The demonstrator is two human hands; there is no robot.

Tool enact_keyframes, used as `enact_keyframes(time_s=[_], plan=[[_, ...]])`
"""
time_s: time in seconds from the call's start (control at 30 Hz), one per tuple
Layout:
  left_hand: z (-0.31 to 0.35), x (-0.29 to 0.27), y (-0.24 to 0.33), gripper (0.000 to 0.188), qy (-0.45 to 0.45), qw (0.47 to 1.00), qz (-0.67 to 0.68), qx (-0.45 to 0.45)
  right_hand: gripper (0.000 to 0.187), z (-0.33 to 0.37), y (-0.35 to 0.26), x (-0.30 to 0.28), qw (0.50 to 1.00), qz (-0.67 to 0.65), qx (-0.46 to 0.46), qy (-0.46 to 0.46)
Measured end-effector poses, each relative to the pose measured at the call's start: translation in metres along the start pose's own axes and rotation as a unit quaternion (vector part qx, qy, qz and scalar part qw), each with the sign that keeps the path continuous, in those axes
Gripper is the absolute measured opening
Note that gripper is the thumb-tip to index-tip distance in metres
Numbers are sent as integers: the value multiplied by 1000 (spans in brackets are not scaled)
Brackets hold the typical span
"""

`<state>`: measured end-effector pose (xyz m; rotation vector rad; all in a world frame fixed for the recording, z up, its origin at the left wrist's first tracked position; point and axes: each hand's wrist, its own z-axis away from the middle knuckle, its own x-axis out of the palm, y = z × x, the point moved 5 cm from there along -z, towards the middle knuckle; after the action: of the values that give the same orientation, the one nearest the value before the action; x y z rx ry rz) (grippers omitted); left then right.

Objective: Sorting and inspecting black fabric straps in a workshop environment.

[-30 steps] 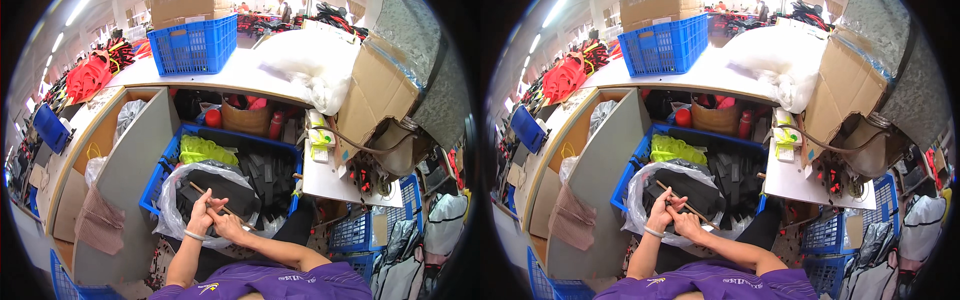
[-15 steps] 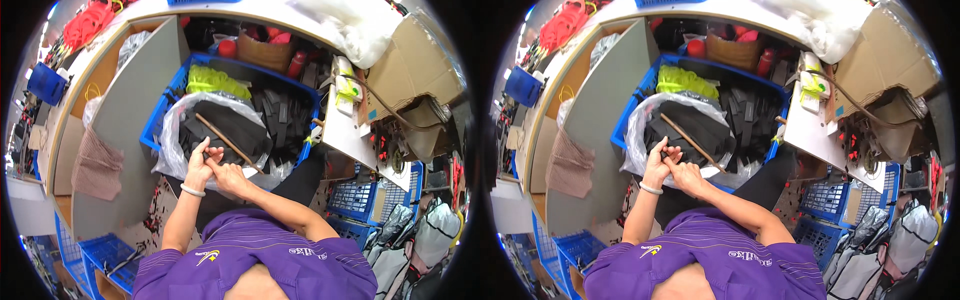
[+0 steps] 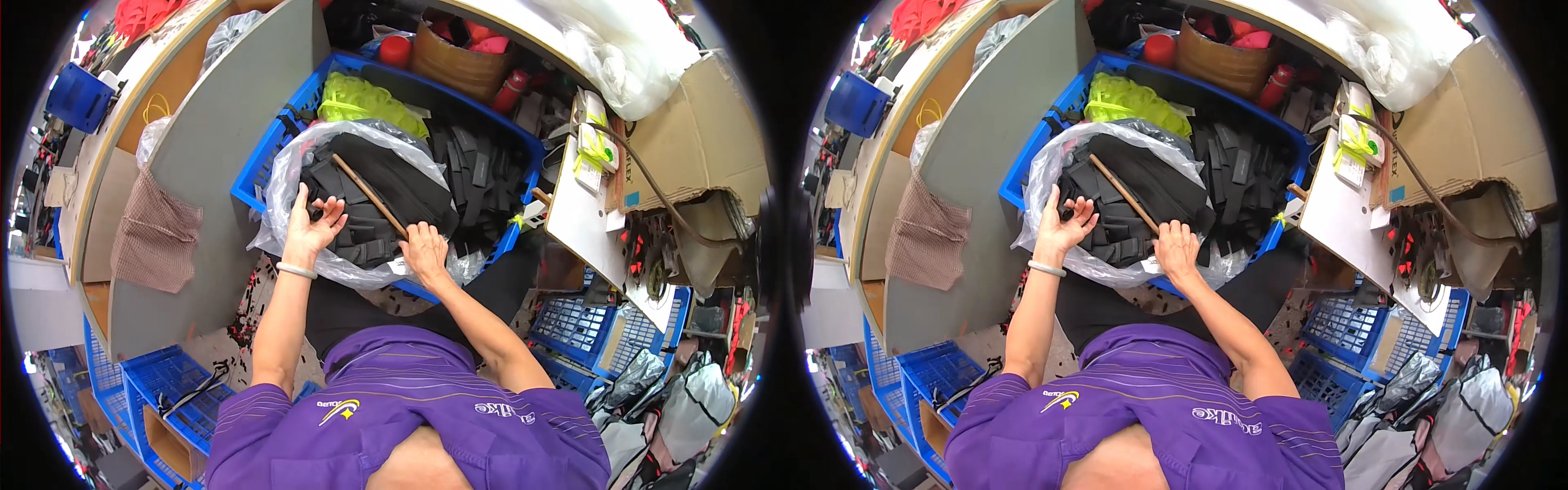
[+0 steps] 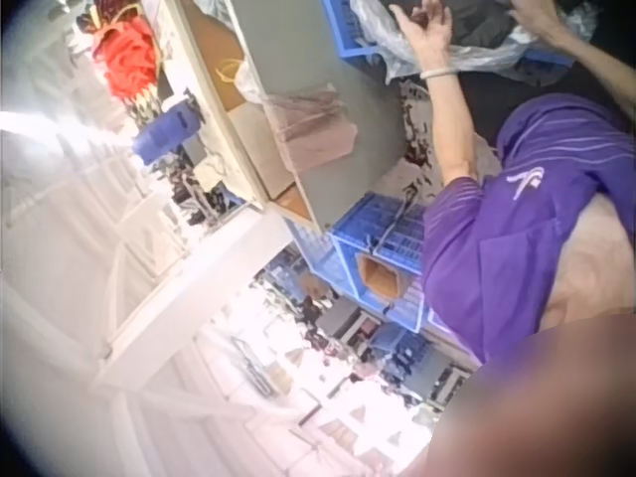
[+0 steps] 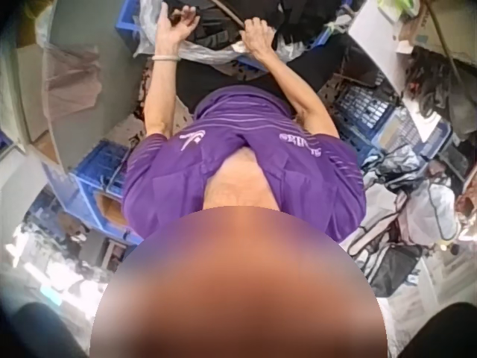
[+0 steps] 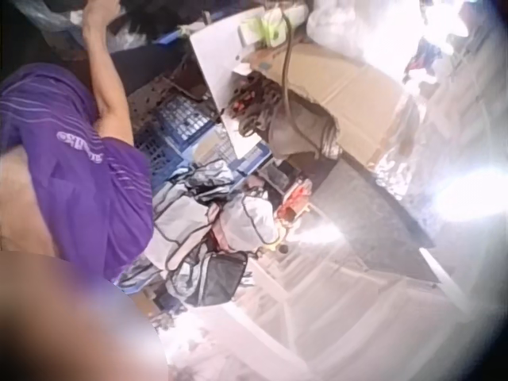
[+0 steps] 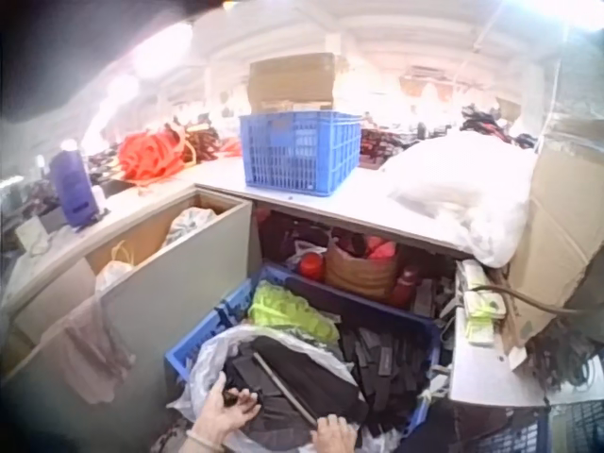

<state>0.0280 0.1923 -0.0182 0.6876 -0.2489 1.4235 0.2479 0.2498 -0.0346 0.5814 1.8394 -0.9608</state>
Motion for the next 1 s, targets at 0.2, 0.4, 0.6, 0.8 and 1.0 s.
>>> enact_keyframes(time_s=[0.2, 0.4, 0.6, 0.8, 1.0], plan=[[-6, 21, 14, 44, -28, 996, 85, 1, 14, 14, 9, 5, 1000, 2, -12, 22], [-13, 20, 27, 44, -19, 994, 103, 8, 10, 44, 31, -22, 958, -274, 86, -2], [-7, 28, 32, 45, -57, 991, 121, 11, 11, 65, 7, -88, 869, -461, 122, -133], [2, 38, 31, 47, -76, 993, 87, 37, 17, 55, -8, -98, 910, -398, 38, -111], [20, 55, 21, 43, -188, 941, -43, 277, 27, 43, -40, -108, 871, -442, 147, -155]])
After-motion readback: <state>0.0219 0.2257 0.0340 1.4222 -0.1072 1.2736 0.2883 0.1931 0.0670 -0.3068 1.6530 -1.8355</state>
